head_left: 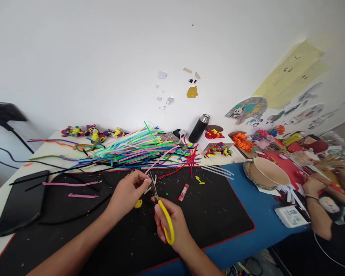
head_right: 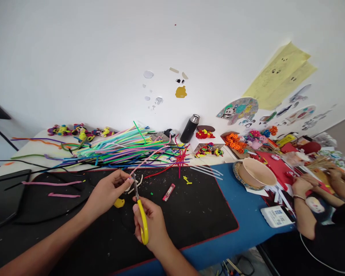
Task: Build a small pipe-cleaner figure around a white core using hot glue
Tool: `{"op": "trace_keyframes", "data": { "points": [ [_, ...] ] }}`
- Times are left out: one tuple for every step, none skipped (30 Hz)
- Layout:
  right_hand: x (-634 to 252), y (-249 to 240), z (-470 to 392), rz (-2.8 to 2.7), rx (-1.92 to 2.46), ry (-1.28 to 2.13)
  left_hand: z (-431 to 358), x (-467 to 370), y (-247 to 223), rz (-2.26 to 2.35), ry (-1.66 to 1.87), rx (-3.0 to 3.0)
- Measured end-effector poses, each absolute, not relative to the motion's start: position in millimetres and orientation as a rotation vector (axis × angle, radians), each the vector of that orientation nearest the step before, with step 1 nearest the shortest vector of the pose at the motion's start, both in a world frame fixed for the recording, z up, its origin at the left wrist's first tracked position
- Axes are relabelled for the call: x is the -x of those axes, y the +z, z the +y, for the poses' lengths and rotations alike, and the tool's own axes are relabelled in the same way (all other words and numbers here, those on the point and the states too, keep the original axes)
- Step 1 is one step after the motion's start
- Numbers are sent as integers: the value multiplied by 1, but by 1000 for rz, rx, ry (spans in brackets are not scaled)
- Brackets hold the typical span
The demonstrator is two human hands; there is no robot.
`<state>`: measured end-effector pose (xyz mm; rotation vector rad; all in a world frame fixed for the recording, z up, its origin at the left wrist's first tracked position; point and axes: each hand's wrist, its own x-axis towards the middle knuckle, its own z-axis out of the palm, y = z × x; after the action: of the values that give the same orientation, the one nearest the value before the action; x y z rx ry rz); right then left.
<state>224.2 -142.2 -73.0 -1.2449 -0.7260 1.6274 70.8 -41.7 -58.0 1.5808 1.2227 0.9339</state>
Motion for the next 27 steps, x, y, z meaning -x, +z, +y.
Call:
{"op": "trace_keyframes", "data": {
  "points": [
    [-224, -74, -143, -725, 1245, 1632, -42, -71, -58, 1234, 929, -1591],
    [-225, -75, -143, -723, 1246, 1632, -42, -71, -58, 1243, 922, -1605],
    [-225, -76, -143, -721, 1247, 1632, -43, -71, -58, 1248, 913, -1621],
    [-225, -77, -144, -719, 1247, 1630, -43, -71, -59, 1252, 906, -1636],
    [-225, -78, -144, -717, 1248, 1630, -43, -71, -59, 1258, 898, -1652],
    [-225, -78, -145, -717, 1249, 1631, -44, -71, -60, 1265, 886, -1669],
    [-226, -79, -146, -717, 1252, 1632, -44, -71, -60, 1277, 871, -1690],
    [-226, -79, -146, -717, 1255, 1632, -44, -71, -61, 1291, 856, -1713],
    [-226, -79, -147, -718, 1258, 1630, -44, -71, -62, 1305, 839, -1735],
    [-226, -79, -147, -720, 1261, 1627, -45, -71, -62, 1317, 824, -1757],
    [-227, -79, -148, -723, 1263, 1623, -45, -71, -63, 1327, 814, -1773],
    [-227, -80, -148, -725, 1264, 1620, -45, -71, -64, 1331, 806, -1783],
    [-227, -80, -148, -727, 1266, 1617, -45, -72, -64, 1334, 802, -1787],
    [-227, -81, -148, -728, 1268, 1616, -45, -72, -65, 1334, 798, -1785],
    [-227, -82, -149, -726, 1270, 1616, -44, -72, -65, 1333, 798, -1779],
    [-227, -83, -149, -724, 1271, 1616, -44, -72, -66, 1329, 804, -1769],
    [-227, -83, -149, -723, 1272, 1616, -44, -72, -66, 1319, 812, -1754],
    [-227, -84, -149, -723, 1272, 1617, -43, -72, -67, 1303, 825, -1738],
    [-228, -84, -149, -725, 1272, 1618, -43, -72, -67, 1282, 835, -1721],
    [-228, -84, -150, -729, 1270, 1619, -43, -72, -67, 1261, 842, -1704],
    [-228, -83, -150, -734, 1270, 1620, -43, -72, -67, 1245, 846, -1689],
    [-228, -82, -151, -738, 1271, 1621, -43, -73, -66, 1233, 850, -1671],
    [-229, -81, -151, -743, 1273, 1623, -42, -73, -66, 1221, 856, -1648],
    [-229, -80, -151, -748, 1276, 1623, -42, -74, -66, 1206, 861, -1615],
    [-230, -79, -151, -753, 1280, 1622, -42, -74, -66, 1190, 863, -1569],
    [-230, -78, -150, -758, 1284, 1621, -41, -75, -66, 1170, 860, -1514],
    [-230, -77, -150, -761, 1287, 1620, -41, -75, -66, 1150, 850, -1461]
  ]
}}
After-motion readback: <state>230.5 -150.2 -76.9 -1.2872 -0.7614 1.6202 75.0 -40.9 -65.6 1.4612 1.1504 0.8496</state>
